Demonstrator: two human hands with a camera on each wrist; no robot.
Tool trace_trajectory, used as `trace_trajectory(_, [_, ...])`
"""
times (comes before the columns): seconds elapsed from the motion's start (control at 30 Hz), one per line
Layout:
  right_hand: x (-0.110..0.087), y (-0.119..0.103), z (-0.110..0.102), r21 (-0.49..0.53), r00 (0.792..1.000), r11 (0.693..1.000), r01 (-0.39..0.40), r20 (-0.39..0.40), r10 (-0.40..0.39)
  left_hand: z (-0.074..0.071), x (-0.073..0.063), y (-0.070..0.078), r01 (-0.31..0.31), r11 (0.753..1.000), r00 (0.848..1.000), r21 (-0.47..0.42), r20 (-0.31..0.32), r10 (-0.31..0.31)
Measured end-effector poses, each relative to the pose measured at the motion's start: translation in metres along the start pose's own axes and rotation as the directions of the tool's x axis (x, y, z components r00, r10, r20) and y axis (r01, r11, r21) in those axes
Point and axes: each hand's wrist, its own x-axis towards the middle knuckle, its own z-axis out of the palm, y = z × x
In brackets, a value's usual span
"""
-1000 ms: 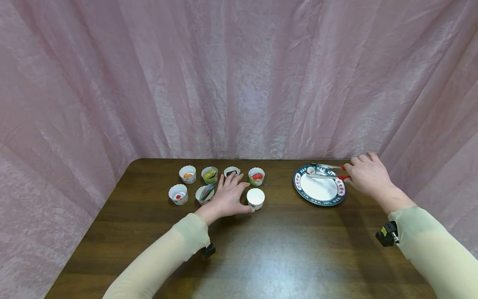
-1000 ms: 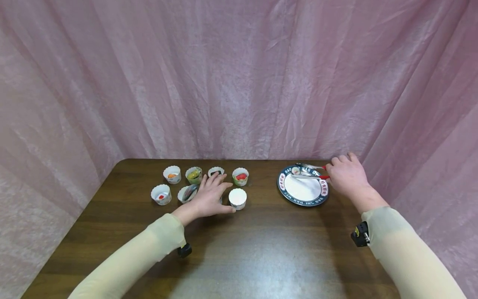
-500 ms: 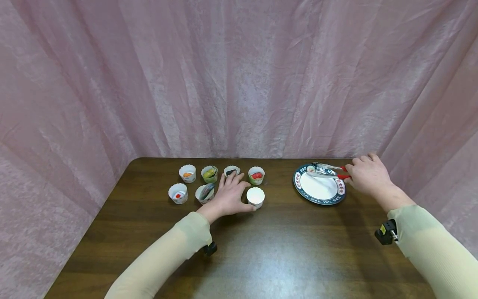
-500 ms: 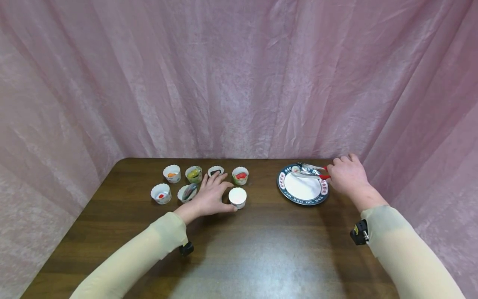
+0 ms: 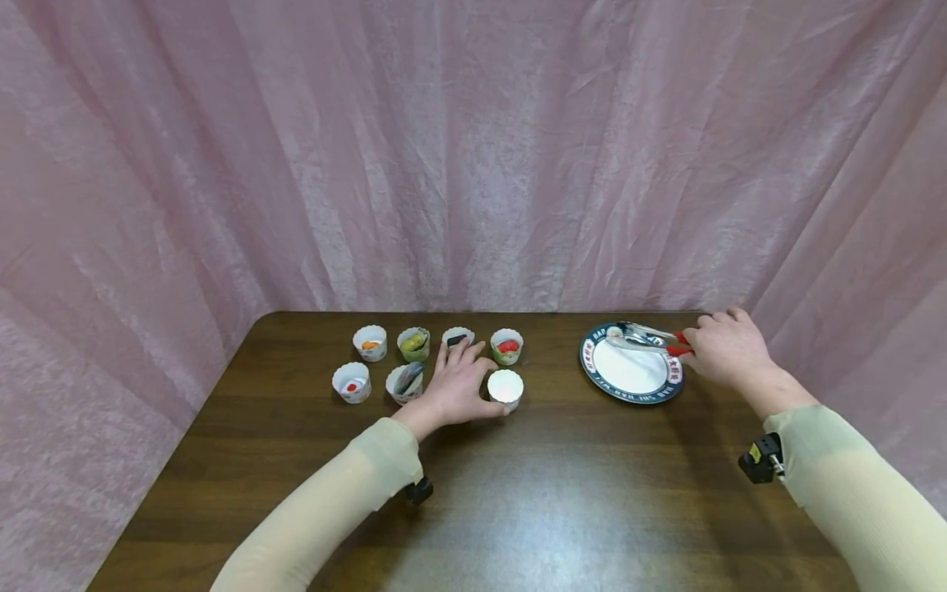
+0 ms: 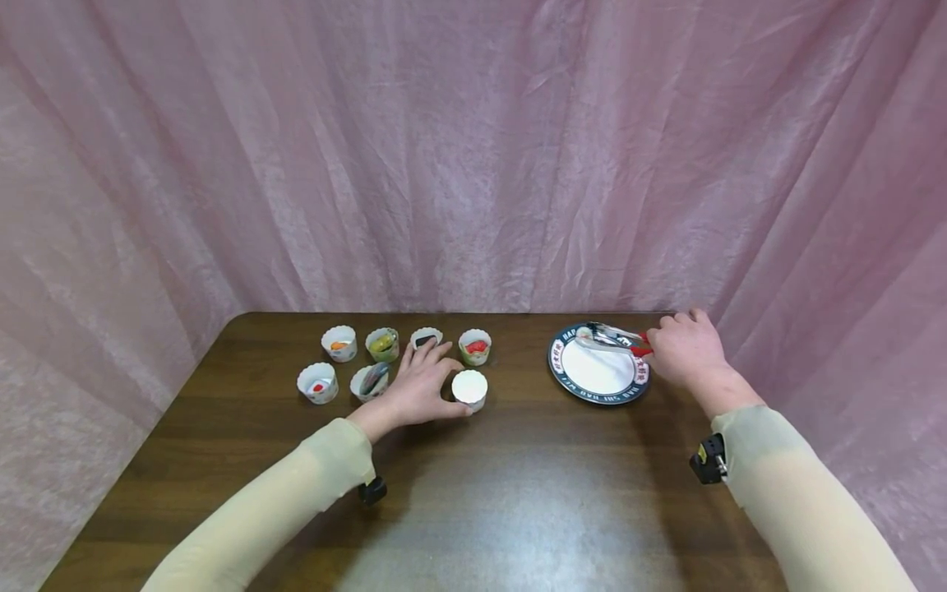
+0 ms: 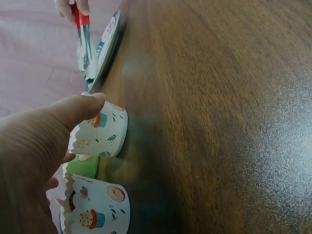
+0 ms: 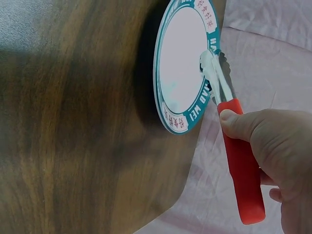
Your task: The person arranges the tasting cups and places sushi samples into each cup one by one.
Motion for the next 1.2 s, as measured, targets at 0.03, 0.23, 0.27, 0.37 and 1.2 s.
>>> trace_trajectory(0.03, [0.000, 0.000, 0.000, 0.003, 1.000, 1.000, -0.002, 0.004, 0.002, 0.000, 0.000, 0.000, 0.001, 1.000, 1.000, -0.003, 0.003, -0.001])
trace_trajectory(0.23, [-0.002, -0.001, 0.002, 0.019, 1.000, 1.000, -0.001, -0.023, 0.001, 0.001, 0.002, 0.000, 0.005, 1.000, 1.000, 0.003, 0.004, -0.005])
trace_trajectory(0.27, [-0.003, -0.002, 0.002, 0.021, 0.999, 1.000, 0.001, -0.036, 0.000, 0.001, 0.002, 0.000, 0.004, 1.000, 1.000, 0.008, 0.001, -0.004])
trace_trajectory(0.37, [-0.004, -0.003, 0.004, 0.025, 0.997, 1.000, 0.007, -0.074, -0.005, 0.002, 0.004, 0.000, -0.003, 1.000, 1.000, 0.017, -0.010, 0.003])
trace_trajectory(1.2, [-0.020, -0.025, -0.027, -0.014, 0.938, 0.988, 0.155, -0.313, -0.151, 0.007, 0.007, 0.006, -0.004, 1.000, 1.000, 0.018, -0.027, 0.005])
